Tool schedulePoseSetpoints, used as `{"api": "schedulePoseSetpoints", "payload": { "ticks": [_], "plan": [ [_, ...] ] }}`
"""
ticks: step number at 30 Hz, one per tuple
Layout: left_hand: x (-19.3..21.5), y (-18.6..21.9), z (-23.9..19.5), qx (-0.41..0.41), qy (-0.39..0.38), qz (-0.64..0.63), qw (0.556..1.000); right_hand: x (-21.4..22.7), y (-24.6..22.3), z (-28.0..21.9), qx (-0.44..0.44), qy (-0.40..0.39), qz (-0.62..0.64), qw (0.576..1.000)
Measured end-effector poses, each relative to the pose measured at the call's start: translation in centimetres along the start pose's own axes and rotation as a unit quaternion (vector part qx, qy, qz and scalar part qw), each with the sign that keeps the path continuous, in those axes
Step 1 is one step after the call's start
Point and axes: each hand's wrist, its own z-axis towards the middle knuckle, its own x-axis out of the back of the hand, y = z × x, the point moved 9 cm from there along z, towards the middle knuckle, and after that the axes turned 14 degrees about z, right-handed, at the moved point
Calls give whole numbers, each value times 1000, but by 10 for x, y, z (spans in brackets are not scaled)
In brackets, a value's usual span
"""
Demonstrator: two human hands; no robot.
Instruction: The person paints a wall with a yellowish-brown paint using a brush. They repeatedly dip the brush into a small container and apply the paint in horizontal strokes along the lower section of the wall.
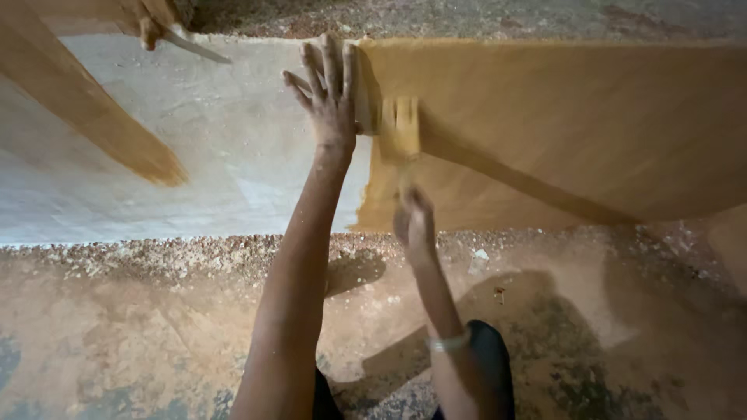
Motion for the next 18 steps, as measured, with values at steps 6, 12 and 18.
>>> {"api": "schedulePoseSetpoints", "payload": {
  "ticks": [6, 12, 18],
  "plan": [
    [-19, 6, -4, -26, -125, -110, 986, 52, 91, -50, -186, 87, 16, 979],
    [-17, 7, -7, -15, -79, -154, 985, -22, -55, -19, 21, -53, -18, 998],
    [16, -3, -5, 46, 120, 96, 987, -66, -78, -6, 71, -94, 13, 993]
  ]
}}
